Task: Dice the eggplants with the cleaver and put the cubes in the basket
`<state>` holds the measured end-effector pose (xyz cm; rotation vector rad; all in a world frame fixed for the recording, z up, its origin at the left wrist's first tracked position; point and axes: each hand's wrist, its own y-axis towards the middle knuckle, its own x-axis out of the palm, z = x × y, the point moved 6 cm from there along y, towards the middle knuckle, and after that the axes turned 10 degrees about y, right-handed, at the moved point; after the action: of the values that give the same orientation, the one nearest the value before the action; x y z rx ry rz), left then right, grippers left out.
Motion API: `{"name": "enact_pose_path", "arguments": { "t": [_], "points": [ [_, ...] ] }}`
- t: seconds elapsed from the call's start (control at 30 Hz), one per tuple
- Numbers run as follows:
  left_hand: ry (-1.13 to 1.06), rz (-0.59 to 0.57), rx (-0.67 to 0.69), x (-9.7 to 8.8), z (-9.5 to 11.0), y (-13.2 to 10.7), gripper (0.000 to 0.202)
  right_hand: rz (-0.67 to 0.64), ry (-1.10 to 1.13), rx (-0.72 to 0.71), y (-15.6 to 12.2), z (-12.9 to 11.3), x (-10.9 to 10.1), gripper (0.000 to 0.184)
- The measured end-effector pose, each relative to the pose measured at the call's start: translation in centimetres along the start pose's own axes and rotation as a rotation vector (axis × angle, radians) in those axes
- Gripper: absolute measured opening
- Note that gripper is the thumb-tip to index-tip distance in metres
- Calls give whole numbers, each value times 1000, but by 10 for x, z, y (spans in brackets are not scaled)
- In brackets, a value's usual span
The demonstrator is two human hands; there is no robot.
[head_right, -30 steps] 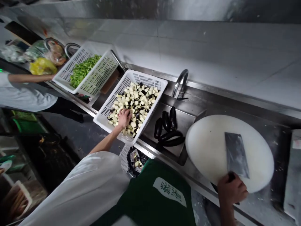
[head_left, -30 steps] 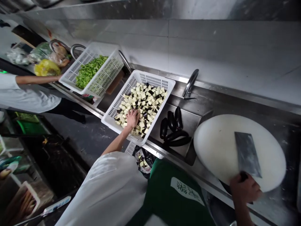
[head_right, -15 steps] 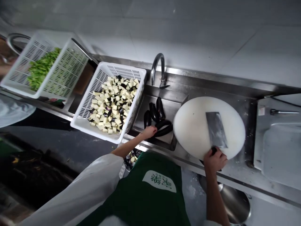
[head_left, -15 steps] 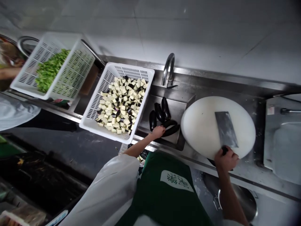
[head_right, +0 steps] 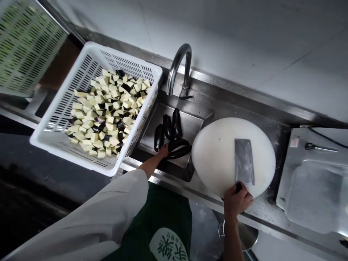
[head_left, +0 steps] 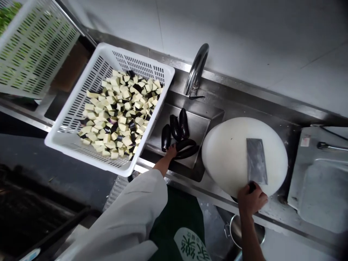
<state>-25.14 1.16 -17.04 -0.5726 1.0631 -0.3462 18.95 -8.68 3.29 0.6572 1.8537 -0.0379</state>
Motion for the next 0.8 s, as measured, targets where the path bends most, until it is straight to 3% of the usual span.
{"name": "enact_pose_path", "arguments": {
  "t": [0.13, 0.27, 0.4, 0.5, 0.63, 0.73, 0.77, 0.8],
  "points": [
    [49, -79, -140, 15, -14, 13, 74, -2, -25, -8, 0, 3, -1, 39],
    [-4, -123, -120, 14, -15, 25, 80, -9, -29, -23, -1, 3, -1, 39],
    [-133, -172, -56, 2, -12, 17, 66, -19, -42, -9, -2, 2, 0, 39],
    [-311, -138, -49, -15, -12, -16, 58, -48, -5, 16, 2, 3, -3, 41],
    [-747, -12, 16, -56, -12, -89, 69, 14, 148, 37, 10, -18, -21, 39],
    [-761, 154, 242, -102, 8, -148, 88, 29, 464, 173, 7, -70, -25, 46],
    [-712, 210, 314, -116, 19, -166, 92, -78, 668, 258, 4, -97, -15, 51],
    [-651, 259, 369, -129, 31, -181, 94, -268, 908, 327, -2, -132, -1, 57]
  ]
}}
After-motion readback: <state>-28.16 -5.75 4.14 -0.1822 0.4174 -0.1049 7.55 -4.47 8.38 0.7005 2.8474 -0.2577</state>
